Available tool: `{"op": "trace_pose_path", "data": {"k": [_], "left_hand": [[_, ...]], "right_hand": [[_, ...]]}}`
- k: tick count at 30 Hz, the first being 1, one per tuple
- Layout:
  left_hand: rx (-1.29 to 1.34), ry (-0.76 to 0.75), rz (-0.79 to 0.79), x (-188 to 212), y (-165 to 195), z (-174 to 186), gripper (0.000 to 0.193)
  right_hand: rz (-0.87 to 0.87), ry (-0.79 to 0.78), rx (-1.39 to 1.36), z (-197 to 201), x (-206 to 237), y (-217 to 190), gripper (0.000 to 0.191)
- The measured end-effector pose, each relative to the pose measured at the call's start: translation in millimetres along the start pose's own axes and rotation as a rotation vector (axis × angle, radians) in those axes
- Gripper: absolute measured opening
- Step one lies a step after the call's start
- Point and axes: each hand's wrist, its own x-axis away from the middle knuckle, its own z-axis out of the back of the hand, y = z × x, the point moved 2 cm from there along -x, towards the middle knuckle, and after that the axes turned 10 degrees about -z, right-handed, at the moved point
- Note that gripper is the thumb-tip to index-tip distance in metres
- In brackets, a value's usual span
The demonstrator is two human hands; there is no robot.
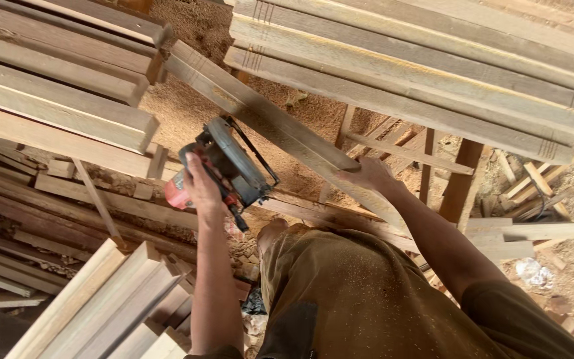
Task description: The person uses a circular saw to cut multiple wooden planks on a workbench. They position each plank, make a cut, and then move the cut piece aside to prepare for the next cut.
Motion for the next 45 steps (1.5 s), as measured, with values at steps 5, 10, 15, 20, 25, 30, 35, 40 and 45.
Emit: {"op": "trace_pose_path", "data": {"k": [5, 10, 15, 20, 25, 30, 35, 40, 45], "left_hand": [[0.006, -0.011, -0.005, 11, 11, -10, 0.071], [0.051, -0.019, -0.043, 18, 19, -17, 0.066], [-0.054, 0.005, -0.001, 16, 23, -22, 0.062], [-0.078, 0.005, -0.051, 15, 27, -23, 0.066], [-0.017, 0.004, 0.044, 21, 26, -23, 0.067], [-0.025, 0.053, -0.006, 16, 24, -25, 0.061], [0.075, -0.005, -0.066, 15, 20, -28, 0.060], [0.033, 0.038, -0.024, 20, 26, -33, 0.061], [-0.047, 0.111, 0.103, 24, 36, -40, 0.064]], "right_hand": [[0.054, -0.105, -0.067, 3, -32, -9, 0.086], [0.004, -0.209, -0.174, 4, -39, -17, 0.089], [0.448, 0.100, -0.280, 18, -31, -14, 0.109], [0.144, -0.041, -0.113, 48, -12, 15, 0.077], [0.007, -0.010, 0.014, 98, 14, 46, 0.072], [0.152, 0.108, -0.063, 162, 32, 79, 0.070], [0.019, 0.225, 0.081, 242, 20, 103, 0.072], [0.052, 0.360, 0.222, 325, -21, 117, 0.086], [0.172, 0.766, 0.499, 383, -67, 127, 0.095]]}}
